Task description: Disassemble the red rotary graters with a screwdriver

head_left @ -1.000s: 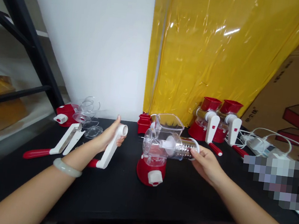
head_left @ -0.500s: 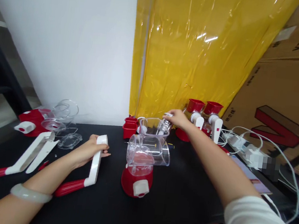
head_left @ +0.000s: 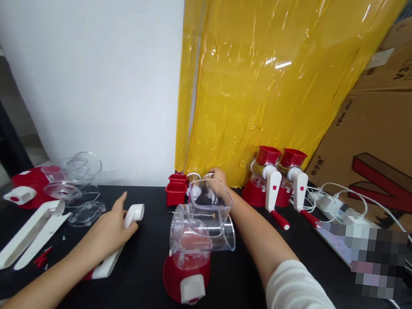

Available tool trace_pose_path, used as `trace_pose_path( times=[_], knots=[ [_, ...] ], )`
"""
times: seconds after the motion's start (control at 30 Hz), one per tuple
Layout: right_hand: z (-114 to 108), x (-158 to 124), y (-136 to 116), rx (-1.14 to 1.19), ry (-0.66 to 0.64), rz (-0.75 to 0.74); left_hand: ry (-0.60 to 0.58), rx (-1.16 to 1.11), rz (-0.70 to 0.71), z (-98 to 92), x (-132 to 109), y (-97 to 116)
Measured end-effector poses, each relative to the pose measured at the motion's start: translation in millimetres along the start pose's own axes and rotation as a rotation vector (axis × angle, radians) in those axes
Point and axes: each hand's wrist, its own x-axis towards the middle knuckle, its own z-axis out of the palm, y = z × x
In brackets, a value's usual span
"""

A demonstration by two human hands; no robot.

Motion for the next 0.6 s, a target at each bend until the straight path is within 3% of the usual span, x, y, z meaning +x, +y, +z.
trace_pose_path(
  times=[0.13,0.3,0.6],
  knots=[
    [16.3,1.0,3.3,0.149,0.171,0.066,-0.001,0.119,0.023,3.1,-1.8,1.9],
    [23.3,0.6,-6.9,0.079,0.197,0.192,-0.007,0.185,0.03,5.1,-2.8,1.2],
    [20.4,0.5,-1.6,0.137,0.31,0.188,-0.049,0.194,0.036,9.6,-1.9,-1.1]
  ],
)
